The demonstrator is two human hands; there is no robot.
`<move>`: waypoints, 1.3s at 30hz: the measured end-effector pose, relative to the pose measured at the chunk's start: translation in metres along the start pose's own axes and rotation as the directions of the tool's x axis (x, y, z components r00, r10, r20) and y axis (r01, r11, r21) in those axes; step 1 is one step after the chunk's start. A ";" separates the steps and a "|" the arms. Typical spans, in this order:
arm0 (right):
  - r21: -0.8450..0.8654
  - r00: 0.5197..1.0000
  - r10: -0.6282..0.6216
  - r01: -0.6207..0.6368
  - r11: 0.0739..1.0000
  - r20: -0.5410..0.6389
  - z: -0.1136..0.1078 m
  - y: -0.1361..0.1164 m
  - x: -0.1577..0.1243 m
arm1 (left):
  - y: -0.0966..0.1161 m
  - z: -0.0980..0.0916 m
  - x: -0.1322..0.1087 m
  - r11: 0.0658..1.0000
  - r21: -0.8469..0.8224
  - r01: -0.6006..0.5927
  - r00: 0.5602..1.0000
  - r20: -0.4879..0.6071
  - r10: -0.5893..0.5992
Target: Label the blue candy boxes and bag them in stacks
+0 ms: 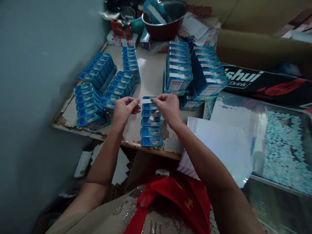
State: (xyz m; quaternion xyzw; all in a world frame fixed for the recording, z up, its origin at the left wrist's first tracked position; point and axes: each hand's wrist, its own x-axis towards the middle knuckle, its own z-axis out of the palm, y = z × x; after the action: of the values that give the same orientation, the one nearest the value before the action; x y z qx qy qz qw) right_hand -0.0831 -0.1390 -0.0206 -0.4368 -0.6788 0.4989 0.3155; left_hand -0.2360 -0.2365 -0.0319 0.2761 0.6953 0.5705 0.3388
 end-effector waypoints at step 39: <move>-0.336 0.944 -0.270 0.197 0.921 -0.188 0.010 0.000 0.010 | -0.011 0.009 -0.058 0.995 -0.046 -0.087 0.992 0.087 0.091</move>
State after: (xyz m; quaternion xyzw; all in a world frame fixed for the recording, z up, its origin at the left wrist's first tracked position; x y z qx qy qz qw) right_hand -0.0955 -0.1340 -0.0233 -0.4517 -0.7553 0.2892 0.3766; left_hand -0.1935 -0.2781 -0.0351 0.3247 0.6546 0.5866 0.3493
